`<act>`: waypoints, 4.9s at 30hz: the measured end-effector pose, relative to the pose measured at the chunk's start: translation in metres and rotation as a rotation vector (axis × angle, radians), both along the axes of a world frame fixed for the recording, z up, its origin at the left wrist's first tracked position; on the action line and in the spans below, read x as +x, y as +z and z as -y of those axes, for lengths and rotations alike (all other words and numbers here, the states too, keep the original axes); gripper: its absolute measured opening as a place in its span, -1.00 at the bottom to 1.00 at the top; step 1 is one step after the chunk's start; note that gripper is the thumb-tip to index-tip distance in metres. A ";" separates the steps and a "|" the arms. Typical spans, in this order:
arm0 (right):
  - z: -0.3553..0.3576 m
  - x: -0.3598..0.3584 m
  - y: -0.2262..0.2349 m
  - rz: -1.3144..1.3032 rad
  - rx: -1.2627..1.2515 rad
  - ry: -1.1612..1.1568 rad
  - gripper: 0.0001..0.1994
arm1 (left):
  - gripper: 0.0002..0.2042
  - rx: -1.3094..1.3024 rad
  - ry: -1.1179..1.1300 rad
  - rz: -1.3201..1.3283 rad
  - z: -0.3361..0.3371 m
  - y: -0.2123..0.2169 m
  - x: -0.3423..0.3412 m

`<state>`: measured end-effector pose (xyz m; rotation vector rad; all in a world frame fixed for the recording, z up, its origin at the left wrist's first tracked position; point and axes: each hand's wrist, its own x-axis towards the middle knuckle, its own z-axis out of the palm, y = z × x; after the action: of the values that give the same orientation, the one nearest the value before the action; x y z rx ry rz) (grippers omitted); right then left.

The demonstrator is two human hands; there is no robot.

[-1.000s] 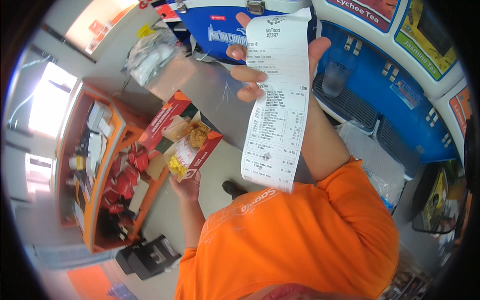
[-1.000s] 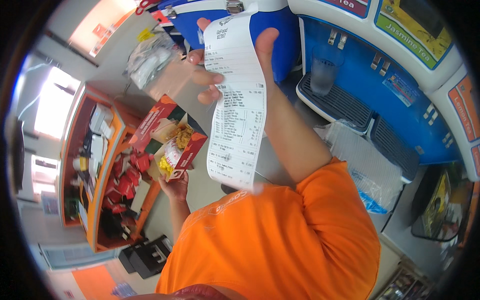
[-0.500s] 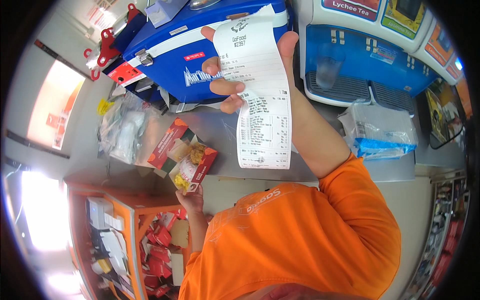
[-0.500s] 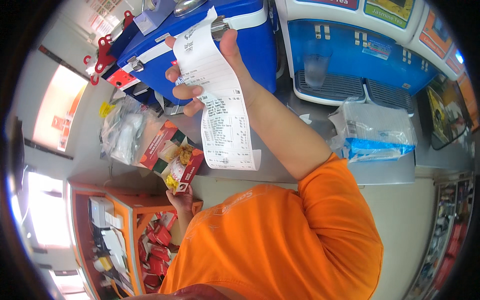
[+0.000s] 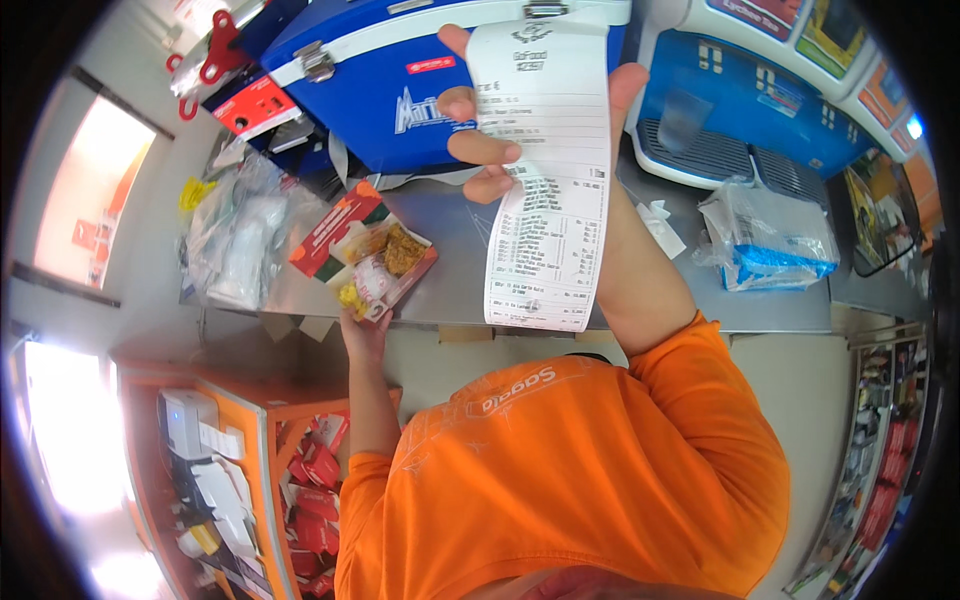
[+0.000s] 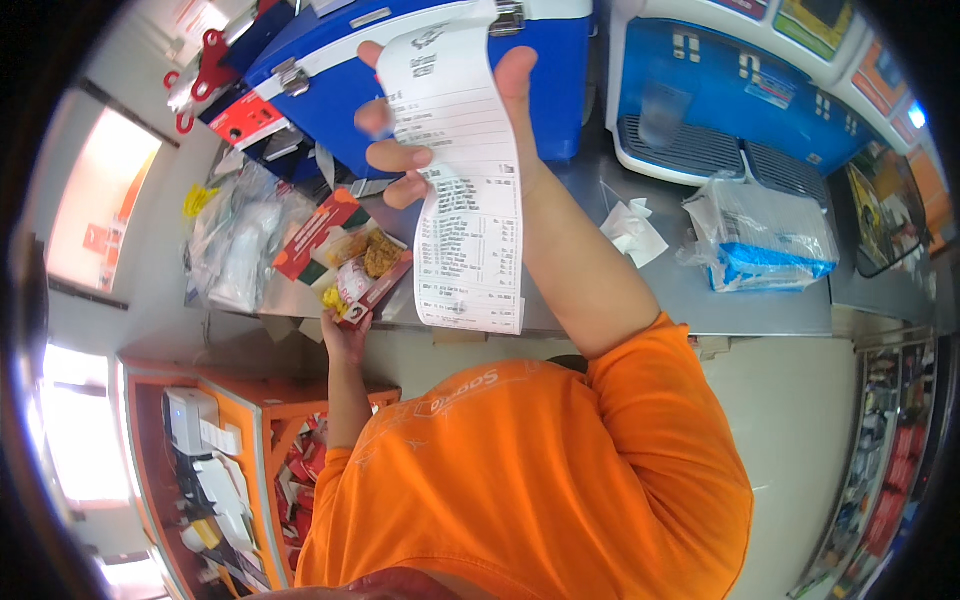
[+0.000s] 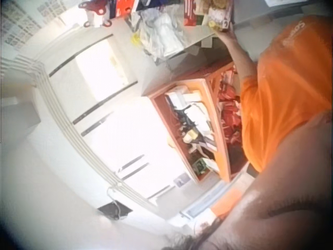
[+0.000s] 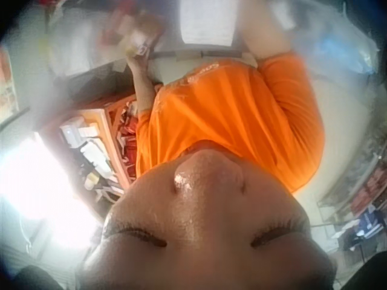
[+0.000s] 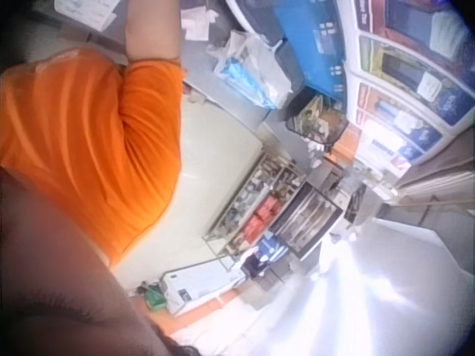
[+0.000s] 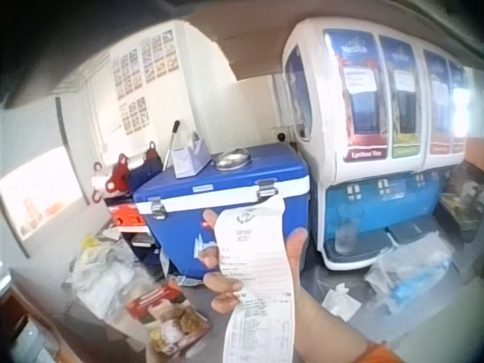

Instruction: The person assembles takeout orders by placing fried chicken and scrambled eggs into branded boxes, adding condiment packets, and handling order receipts. The person writes on a receipt and places it into a plastic bag with the completed order.

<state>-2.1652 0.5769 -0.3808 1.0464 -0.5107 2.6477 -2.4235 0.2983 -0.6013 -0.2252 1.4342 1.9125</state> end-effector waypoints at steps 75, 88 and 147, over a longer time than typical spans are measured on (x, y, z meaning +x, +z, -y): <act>0.029 -0.059 -0.150 1.004 0.793 -0.697 -0.53 | -0.75 0.168 0.001 -0.292 0.026 0.040 0.130; 0.053 -0.194 -0.197 0.465 2.013 -0.863 -0.78 | -0.73 0.217 0.595 -0.367 0.109 0.059 0.109; 0.003 -0.122 0.001 0.761 1.610 -0.728 -0.83 | -0.66 0.179 0.475 -0.289 0.109 0.051 0.094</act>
<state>-2.2876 0.5741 -0.3801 -0.1778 -2.6666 1.4535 -2.3298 0.1893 -0.5506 -0.2264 1.4740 2.5330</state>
